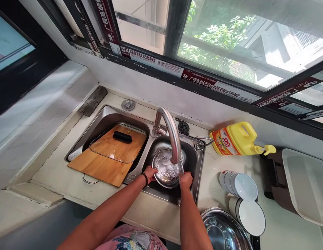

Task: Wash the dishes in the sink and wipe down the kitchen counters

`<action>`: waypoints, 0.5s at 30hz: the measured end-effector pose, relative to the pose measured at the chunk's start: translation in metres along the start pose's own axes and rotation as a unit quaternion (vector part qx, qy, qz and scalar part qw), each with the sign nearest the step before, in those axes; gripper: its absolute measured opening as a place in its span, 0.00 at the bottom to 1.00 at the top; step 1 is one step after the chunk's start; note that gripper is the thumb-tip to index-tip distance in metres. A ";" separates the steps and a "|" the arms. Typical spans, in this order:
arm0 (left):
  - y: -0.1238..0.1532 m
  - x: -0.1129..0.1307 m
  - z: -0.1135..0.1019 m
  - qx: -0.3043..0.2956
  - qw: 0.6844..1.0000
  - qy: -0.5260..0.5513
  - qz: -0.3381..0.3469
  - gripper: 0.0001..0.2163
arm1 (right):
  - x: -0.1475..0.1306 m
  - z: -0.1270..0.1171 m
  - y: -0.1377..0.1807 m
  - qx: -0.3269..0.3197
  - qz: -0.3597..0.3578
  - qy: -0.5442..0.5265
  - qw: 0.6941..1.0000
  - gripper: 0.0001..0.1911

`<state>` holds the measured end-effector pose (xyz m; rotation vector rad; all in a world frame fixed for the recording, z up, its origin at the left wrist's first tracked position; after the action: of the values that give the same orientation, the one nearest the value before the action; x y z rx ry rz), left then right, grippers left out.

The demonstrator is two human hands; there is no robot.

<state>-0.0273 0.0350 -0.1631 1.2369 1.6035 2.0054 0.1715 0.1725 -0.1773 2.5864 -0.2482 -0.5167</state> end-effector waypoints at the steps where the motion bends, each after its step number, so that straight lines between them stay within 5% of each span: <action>1: -0.001 -0.001 0.000 0.001 1.000 -0.002 0.000 0.20 | 0.000 0.002 0.000 -0.005 0.002 0.002 1.000 0.11; 15: -0.010 -0.005 0.000 -0.005 1.000 -0.010 0.005 0.21 | -0.004 0.015 -0.009 -0.055 0.036 0.045 0.997 0.18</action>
<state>-0.0273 0.0347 -0.1749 1.2595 1.5798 1.9991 0.1628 0.1744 -0.1929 2.4757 -0.2724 -0.3769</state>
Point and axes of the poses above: each hand's wrist, its own y-axis away from the middle knuckle, its own z-axis out of the palm, x = y × z, the point moved 3 cm from there along -y, towards the middle knuckle, and after that the axes turned 9 degrees about -y, right-handed, at the moved point
